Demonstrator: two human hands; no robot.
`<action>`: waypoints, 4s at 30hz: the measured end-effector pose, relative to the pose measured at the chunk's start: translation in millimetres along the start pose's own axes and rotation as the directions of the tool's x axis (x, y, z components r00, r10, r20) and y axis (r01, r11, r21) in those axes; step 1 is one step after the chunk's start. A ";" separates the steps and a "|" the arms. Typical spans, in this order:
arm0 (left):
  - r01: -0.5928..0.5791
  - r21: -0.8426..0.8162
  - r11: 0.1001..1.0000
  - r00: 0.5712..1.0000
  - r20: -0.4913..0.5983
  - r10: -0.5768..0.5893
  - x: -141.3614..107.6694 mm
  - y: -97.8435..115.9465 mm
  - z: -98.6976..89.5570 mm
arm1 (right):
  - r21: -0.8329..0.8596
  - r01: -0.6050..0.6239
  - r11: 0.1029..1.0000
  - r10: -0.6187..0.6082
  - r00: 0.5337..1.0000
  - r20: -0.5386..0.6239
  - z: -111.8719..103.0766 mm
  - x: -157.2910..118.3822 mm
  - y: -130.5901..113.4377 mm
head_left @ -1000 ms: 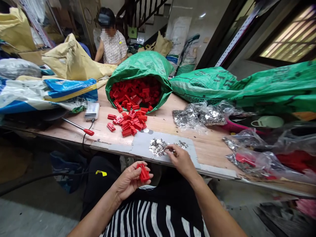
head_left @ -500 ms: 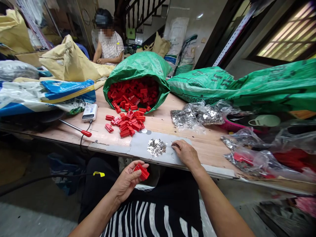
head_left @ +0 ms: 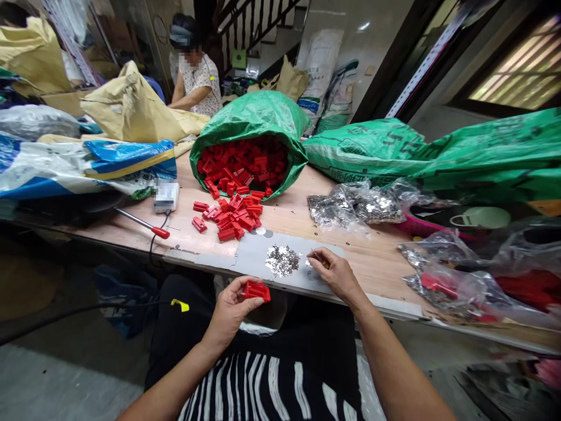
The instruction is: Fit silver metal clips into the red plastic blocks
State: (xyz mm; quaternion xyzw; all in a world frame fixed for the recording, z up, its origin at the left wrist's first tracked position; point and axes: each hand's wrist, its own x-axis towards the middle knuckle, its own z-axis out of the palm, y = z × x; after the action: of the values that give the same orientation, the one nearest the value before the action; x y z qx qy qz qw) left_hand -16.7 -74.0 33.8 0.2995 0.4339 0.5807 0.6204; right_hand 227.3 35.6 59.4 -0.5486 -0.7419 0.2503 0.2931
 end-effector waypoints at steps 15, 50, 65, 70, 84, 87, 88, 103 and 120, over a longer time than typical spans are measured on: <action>-0.340 0.459 0.821 0.920 -0.017 0.391 -7.2 2.9 -1.1 | 0.178 0.313 0.933 -0.334 0.937 0.101 50.5 -38.9 -79.3; -0.623 0.710 0.328 0.678 0.280 0.680 -6.5 -0.3 -1.2 | 0.137 0.400 0.906 -0.407 0.913 0.023 61.9 -49.2 -76.2; -0.596 0.738 0.318 0.692 0.270 0.670 -7.7 -1.1 -2.2 | 0.101 0.320 0.942 -0.326 0.944 0.050 60.3 -50.9 -76.0; -0.622 0.710 0.330 0.687 0.292 0.665 -8.0 -2.1 -1.6 | 0.095 0.328 0.940 -0.336 0.938 0.085 55.9 -50.2 -81.4; -0.605 0.708 0.364 0.700 0.254 0.668 -10.0 -4.6 -3.7 | 0.421 0.099 0.901 -0.215 0.947 0.237 45.1 -47.9 -74.0; -0.609 0.703 0.368 0.699 0.255 0.669 -10.0 -2.9 -2.8 | 0.417 0.037 0.908 -0.131 0.971 0.200 44.0 -45.9 -67.8; -0.610 0.701 0.369 0.697 0.254 0.670 -10.1 -2.7 -2.6 | 0.399 0.036 0.916 -0.123 0.973 0.196 44.6 -45.6 -67.1; -0.467 0.582 0.666 0.876 0.205 0.436 -11.5 12.3 0.2 | 0.284 0.262 0.922 -0.356 0.863 0.360 37.6 -43.6 -80.4; -0.549 0.649 0.527 0.807 0.248 0.536 -11.9 9.7 -0.1 | 0.231 0.223 0.947 -0.282 0.922 0.265 42.3 -46.3 -80.8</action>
State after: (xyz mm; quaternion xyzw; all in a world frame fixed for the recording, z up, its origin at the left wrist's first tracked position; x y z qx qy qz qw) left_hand -20.6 -84.2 44.5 0.6337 0.4979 0.5351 0.2532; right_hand 153.9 -33.0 78.3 -0.3729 -0.8137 0.3611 0.2617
